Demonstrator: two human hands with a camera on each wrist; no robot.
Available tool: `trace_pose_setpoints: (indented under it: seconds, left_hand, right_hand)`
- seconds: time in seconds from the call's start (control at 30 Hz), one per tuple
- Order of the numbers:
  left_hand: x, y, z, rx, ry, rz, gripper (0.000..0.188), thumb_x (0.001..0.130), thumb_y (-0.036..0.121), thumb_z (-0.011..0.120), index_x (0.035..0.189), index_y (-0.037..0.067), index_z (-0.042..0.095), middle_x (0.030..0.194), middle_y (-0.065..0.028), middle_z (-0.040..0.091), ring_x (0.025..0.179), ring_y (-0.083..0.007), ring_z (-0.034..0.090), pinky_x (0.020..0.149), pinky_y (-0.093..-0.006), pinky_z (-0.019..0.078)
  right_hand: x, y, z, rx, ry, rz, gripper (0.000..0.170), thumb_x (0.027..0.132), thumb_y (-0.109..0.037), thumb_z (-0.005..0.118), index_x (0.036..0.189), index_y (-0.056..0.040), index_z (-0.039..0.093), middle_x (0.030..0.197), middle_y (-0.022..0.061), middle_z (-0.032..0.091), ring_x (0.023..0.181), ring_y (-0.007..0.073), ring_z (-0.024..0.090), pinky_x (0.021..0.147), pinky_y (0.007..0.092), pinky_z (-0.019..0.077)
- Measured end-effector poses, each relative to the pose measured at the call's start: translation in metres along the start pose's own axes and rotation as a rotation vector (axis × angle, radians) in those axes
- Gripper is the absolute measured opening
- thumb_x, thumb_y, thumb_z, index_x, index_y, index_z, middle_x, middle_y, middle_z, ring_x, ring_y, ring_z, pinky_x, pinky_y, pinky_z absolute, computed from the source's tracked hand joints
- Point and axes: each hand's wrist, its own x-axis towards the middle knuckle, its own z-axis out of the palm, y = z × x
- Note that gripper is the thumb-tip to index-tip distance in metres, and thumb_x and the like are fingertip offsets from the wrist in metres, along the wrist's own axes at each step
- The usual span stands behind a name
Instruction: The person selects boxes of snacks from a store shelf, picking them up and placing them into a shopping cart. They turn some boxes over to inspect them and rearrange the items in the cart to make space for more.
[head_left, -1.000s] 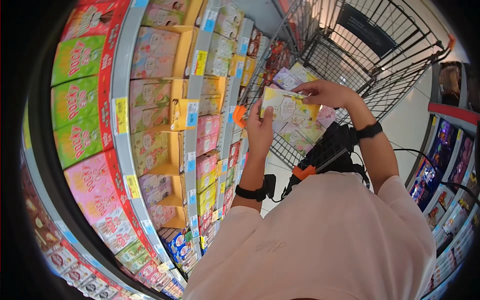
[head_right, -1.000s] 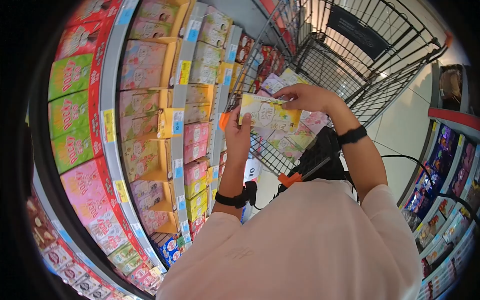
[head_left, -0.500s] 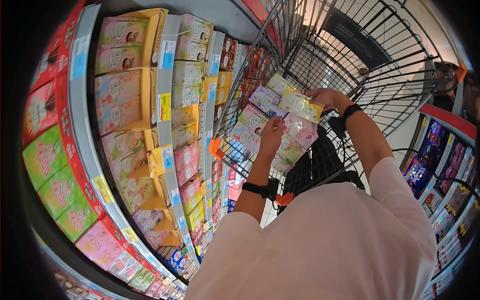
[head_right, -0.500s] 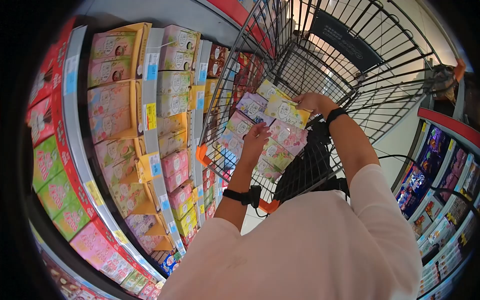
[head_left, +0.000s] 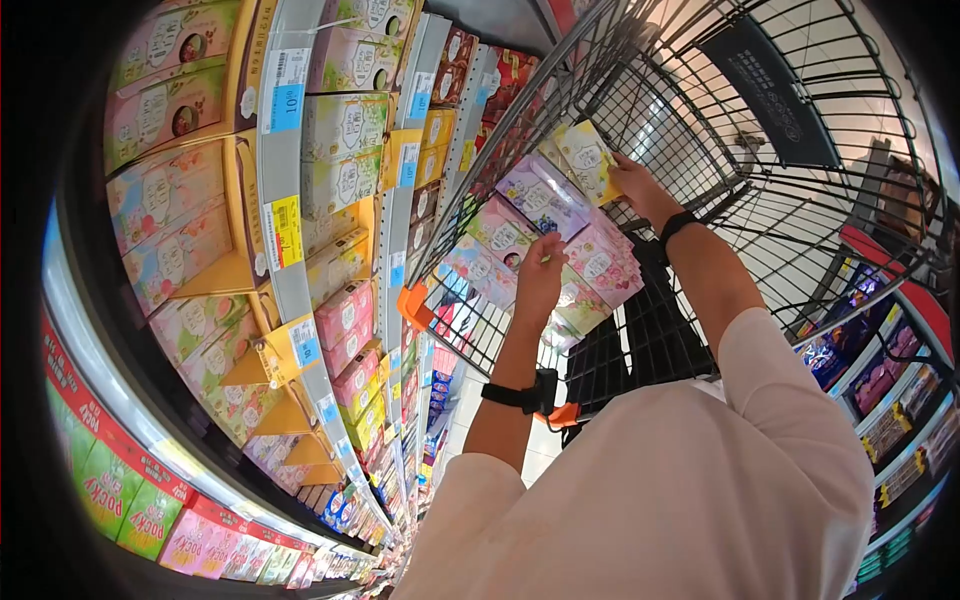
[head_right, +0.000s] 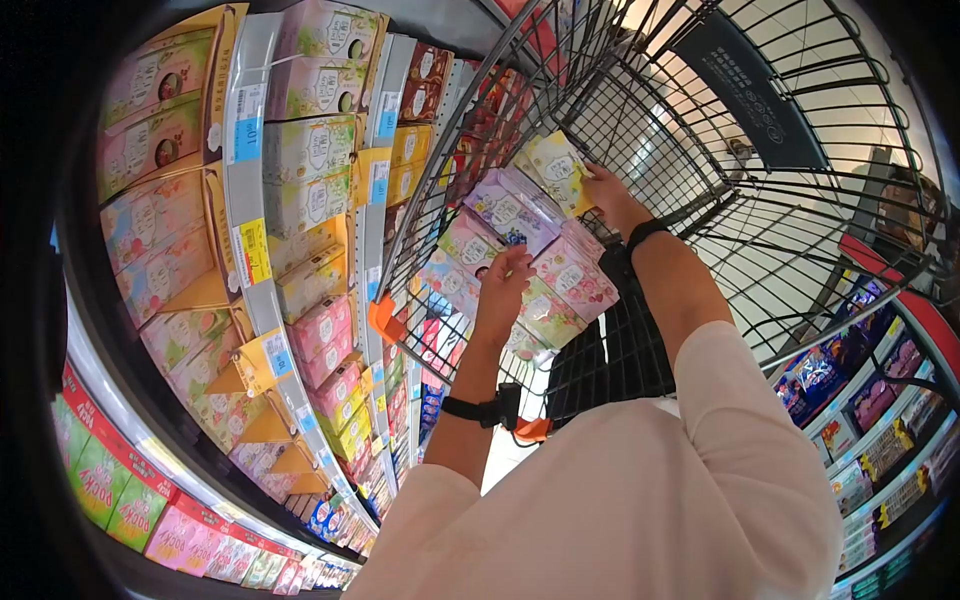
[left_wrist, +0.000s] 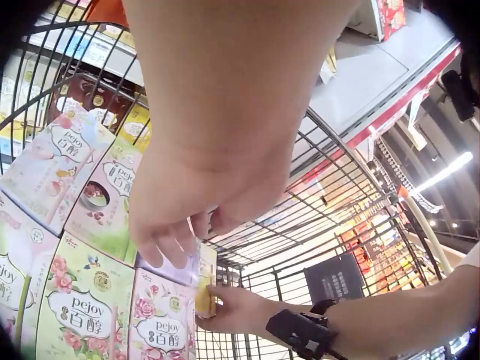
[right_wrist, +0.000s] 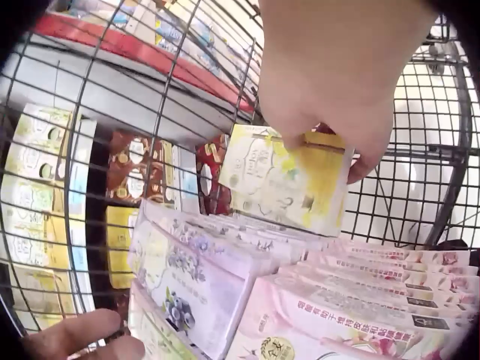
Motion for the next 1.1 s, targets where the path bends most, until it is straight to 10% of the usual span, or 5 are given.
trace_pose_setpoints:
  seconds: [0.37, 0.67, 0.9, 1.1]
  left_hand:
    - [-0.026, 0.025, -0.02, 0.072, 0.093, 0.115, 0.027, 0.097, 0.011, 0.051, 0.122, 0.002, 0.053, 0.117, -0.0091, 0.06, 0.104, -0.0179, 0.06, 0.092, -0.03, 0.0433]
    - [-0.087, 0.087, -0.127, 0.52, 0.811, 0.765, 0.019, 0.092, -0.001, 0.049, 0.108, -0.002, 0.06, 0.11, -0.0132, 0.061, 0.104, -0.0246, 0.057, 0.094, -0.0348, 0.0421]
    - [-0.09, 0.094, -0.191, 1.026, 0.882, 0.699, 0.036, 0.09, 0.004, 0.05, 0.126, 0.0, 0.052, 0.122, -0.0253, 0.055, 0.117, -0.0421, 0.048, 0.101, -0.0481, 0.0356]
    - [-0.066, 0.081, -0.228, 1.085, 0.873, 0.7, 0.049, 0.09, 0.009, 0.052, 0.135, -0.005, 0.038, 0.112, -0.0334, 0.056, 0.102, -0.0493, 0.055, 0.087, -0.0535, 0.0436]
  right_hand:
    - [0.008, -0.008, 0.041, -1.074, 0.437, -0.423, 0.037, 0.086, -0.02, 0.056, 0.122, -0.0126, 0.061, 0.122, 0.0208, 0.059, 0.111, 0.0365, 0.057, 0.094, 0.0421, 0.0469]
    - [0.033, 0.013, 0.033, -0.781, 0.235, -0.533, 0.045, 0.084, -0.014, 0.053, 0.129, -0.0084, 0.054, 0.108, 0.0206, 0.065, 0.097, 0.0371, 0.063, 0.088, 0.043, 0.0499]
    - [0.038, 0.003, 0.006, -0.537, 0.063, -0.471, 0.065, 0.084, -0.021, 0.067, 0.141, -0.0064, 0.041, 0.127, 0.0215, 0.056, 0.105, 0.0306, 0.061, 0.091, 0.039, 0.0488]
    - [-0.048, -0.061, 0.016, -0.559, 0.035, -0.531, 0.042, 0.089, -0.018, 0.06, 0.128, -0.0033, 0.054, 0.115, 0.0094, 0.063, 0.106, 0.0193, 0.058, 0.083, 0.031, 0.0462]
